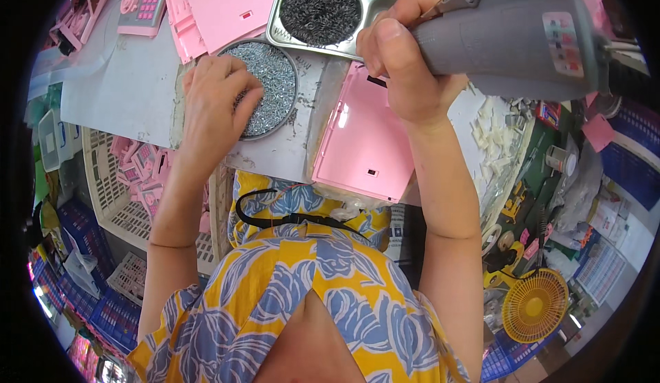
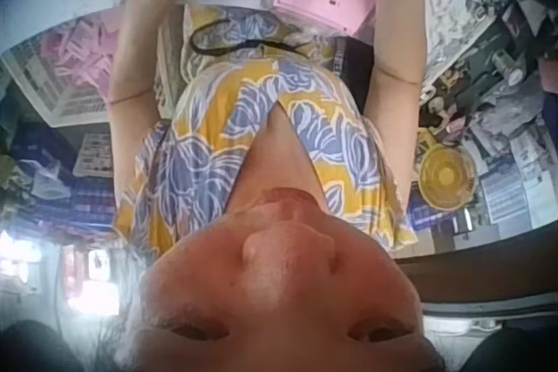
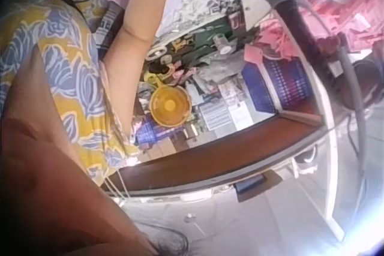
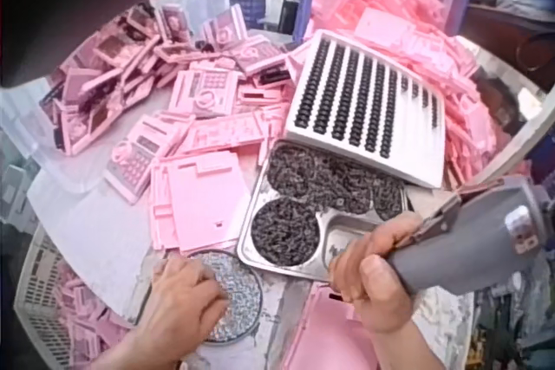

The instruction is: Assembling electronic components into pink calculator housings using soldering and screwdriving tools.

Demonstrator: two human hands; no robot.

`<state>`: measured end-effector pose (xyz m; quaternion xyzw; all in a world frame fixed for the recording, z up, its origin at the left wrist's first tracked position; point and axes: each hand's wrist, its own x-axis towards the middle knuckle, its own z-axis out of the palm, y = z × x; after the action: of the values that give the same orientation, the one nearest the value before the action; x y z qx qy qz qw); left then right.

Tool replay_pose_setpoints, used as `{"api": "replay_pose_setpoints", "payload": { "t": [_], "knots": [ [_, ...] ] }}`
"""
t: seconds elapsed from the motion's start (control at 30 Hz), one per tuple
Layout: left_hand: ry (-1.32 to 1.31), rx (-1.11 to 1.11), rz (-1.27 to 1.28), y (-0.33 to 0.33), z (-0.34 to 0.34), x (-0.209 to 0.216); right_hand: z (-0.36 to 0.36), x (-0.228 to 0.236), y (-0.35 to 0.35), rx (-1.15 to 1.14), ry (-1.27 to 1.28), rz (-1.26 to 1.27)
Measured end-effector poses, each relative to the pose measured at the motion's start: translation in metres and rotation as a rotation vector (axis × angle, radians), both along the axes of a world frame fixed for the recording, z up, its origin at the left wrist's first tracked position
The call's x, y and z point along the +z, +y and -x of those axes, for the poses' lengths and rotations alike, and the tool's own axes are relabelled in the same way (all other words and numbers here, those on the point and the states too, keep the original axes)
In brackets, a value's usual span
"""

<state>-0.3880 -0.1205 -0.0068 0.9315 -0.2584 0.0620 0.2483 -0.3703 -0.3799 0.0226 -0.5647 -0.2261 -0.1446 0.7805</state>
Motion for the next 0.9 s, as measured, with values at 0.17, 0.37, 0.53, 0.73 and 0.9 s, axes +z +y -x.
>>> {"api": "replay_pose_setpoints", "payload": {
  "t": [0.17,0.37,0.53,0.73,0.9],
  "knots": [
    [-0.071,0.088,-0.035,0.003,-0.016,-0.011,0.006,0.002,0.008,-0.074,0.094,0.143],
    [-0.051,-0.056,0.109,-0.007,-0.015,-0.001,-0.008,0.01,-0.004,0.051,-0.02,0.168],
    [-0.011,-0.218,0.342,-0.045,0.016,0.009,0.037,0.068,0.007,0.205,0.038,0.055],
    [0.076,-0.232,0.449,-0.051,0.027,0.007,0.053,0.059,0.02,0.182,0.09,0.094],
    [0.019,-0.246,0.323,-0.05,0.029,0.007,0.056,0.057,0.024,0.159,0.111,0.105]
  ]
}}
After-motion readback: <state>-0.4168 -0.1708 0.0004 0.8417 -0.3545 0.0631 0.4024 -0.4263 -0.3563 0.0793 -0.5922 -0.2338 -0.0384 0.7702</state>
